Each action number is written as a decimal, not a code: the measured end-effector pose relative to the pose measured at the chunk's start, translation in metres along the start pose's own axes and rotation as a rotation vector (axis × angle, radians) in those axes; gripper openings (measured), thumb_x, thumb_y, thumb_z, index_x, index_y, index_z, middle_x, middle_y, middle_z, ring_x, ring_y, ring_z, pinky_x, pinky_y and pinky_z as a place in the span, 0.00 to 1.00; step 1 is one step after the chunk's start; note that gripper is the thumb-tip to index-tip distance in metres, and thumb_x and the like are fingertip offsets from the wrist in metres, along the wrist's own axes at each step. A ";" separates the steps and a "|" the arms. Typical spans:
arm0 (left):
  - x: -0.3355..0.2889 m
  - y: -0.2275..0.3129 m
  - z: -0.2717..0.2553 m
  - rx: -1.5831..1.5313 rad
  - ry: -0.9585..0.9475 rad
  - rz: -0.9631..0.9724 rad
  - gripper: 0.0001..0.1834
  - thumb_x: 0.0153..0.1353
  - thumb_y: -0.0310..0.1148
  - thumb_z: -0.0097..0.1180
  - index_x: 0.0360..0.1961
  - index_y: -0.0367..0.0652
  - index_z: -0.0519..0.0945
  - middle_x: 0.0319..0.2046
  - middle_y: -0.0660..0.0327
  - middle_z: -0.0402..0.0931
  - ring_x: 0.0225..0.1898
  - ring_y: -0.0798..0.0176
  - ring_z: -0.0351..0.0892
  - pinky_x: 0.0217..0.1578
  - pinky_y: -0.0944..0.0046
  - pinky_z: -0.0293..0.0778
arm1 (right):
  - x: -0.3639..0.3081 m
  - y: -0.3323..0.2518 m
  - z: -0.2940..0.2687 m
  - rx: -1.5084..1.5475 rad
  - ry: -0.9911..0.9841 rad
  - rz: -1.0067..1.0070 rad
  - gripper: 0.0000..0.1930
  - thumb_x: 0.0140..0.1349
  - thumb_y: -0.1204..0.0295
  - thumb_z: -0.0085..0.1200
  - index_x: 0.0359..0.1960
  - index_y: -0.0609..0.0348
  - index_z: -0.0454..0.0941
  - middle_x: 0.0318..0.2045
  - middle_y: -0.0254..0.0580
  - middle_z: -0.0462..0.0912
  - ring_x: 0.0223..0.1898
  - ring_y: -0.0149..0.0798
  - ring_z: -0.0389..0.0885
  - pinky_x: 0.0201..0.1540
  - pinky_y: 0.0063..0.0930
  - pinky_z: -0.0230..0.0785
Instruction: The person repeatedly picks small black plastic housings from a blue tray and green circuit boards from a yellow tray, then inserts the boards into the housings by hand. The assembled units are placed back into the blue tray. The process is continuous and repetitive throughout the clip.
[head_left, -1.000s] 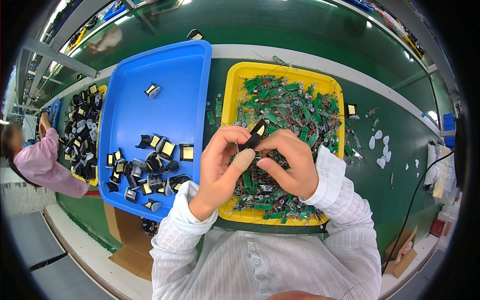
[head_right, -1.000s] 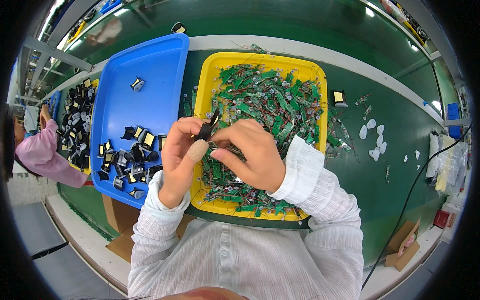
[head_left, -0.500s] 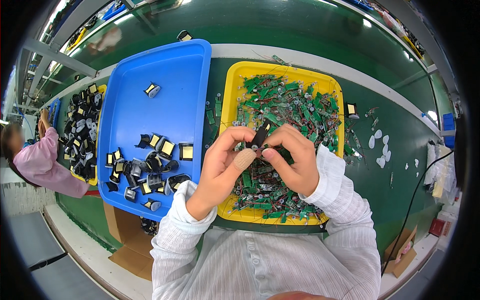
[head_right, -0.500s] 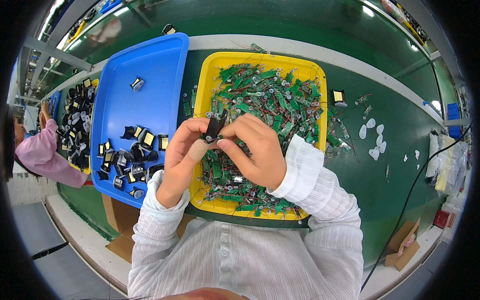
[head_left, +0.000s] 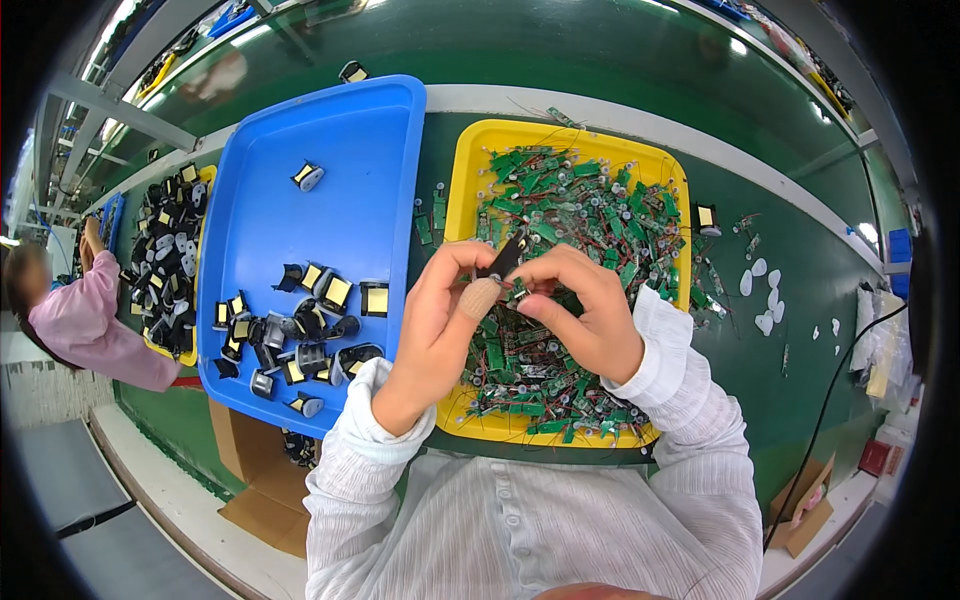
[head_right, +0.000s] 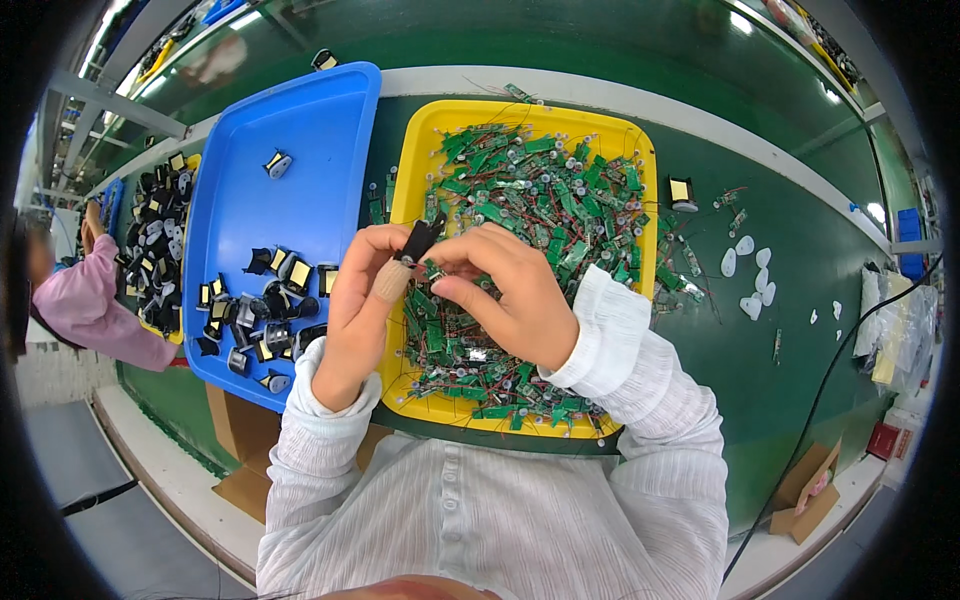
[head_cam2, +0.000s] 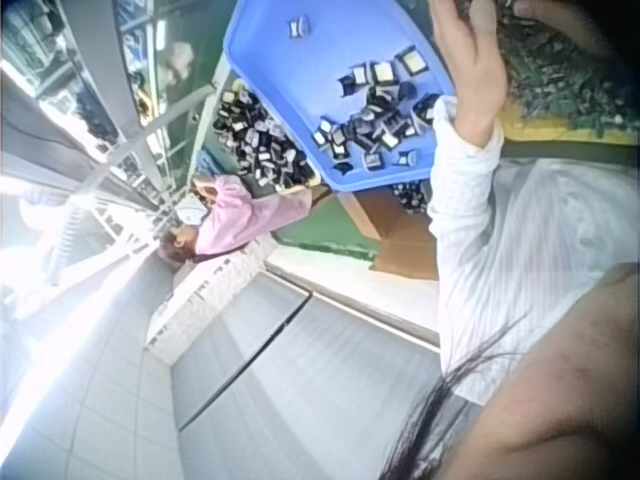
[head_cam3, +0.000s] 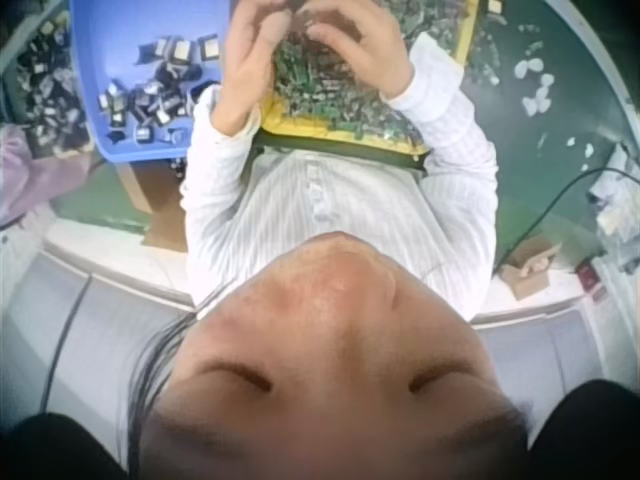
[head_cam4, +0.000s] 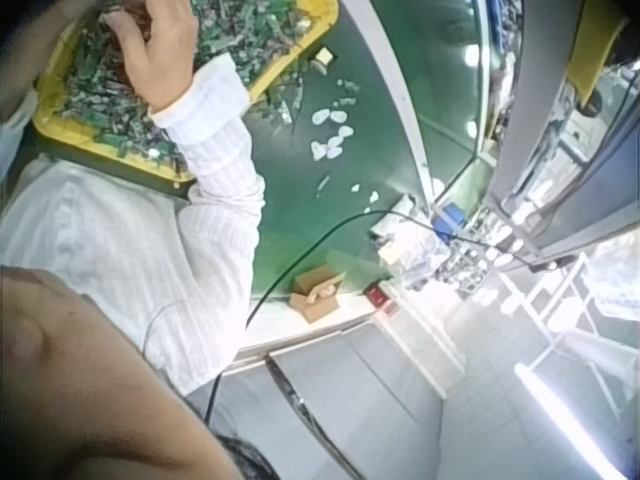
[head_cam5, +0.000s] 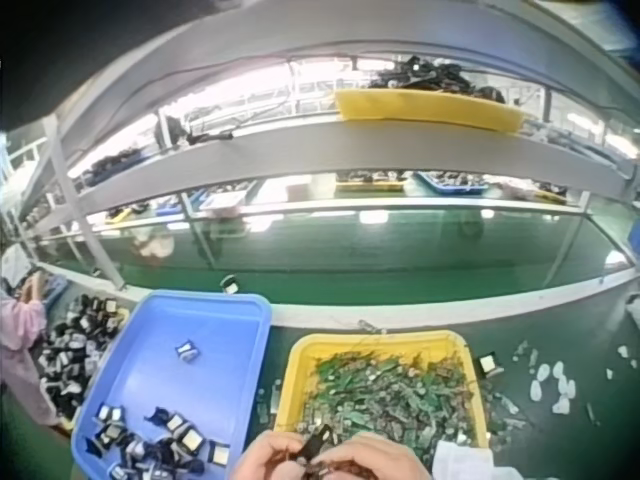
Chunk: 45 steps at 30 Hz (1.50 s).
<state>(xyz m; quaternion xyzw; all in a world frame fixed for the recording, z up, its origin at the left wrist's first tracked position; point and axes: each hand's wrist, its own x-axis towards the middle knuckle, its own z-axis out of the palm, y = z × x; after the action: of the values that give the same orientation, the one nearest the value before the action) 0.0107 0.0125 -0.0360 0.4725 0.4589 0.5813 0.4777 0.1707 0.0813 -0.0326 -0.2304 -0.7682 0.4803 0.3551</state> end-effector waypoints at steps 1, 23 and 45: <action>0.000 0.001 0.001 -0.005 0.009 0.020 0.12 0.57 0.27 0.53 0.41 0.36 0.68 0.41 0.58 0.66 0.44 0.66 0.68 0.44 0.68 0.66 | 0.000 0.002 0.001 0.053 0.013 0.022 0.10 0.51 0.78 0.55 0.36 0.62 0.75 0.29 0.42 0.76 0.29 0.37 0.73 0.34 0.26 0.66; 0.001 0.011 -0.001 0.343 -0.021 0.059 0.13 0.58 0.29 0.47 0.44 0.36 0.73 0.33 0.57 0.74 0.31 0.66 0.72 0.34 0.69 0.68 | -0.005 0.002 -0.003 0.722 0.004 0.321 0.08 0.56 0.77 0.55 0.35 0.60 0.69 0.24 0.31 0.72 0.23 0.22 0.71 0.26 0.15 0.65; -0.002 0.000 0.005 0.335 0.088 0.021 0.14 0.59 0.37 0.51 0.40 0.37 0.73 0.25 0.58 0.74 0.26 0.68 0.72 0.28 0.70 0.67 | -0.002 0.006 -0.001 0.815 -0.056 0.381 0.08 0.57 0.75 0.55 0.34 0.60 0.68 0.20 0.30 0.71 0.19 0.23 0.72 0.22 0.15 0.67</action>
<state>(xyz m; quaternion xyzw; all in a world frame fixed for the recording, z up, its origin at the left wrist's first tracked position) 0.0155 0.0108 -0.0361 0.5244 0.5648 0.5219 0.3655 0.1733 0.0832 -0.0386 -0.1960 -0.4693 0.8066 0.3011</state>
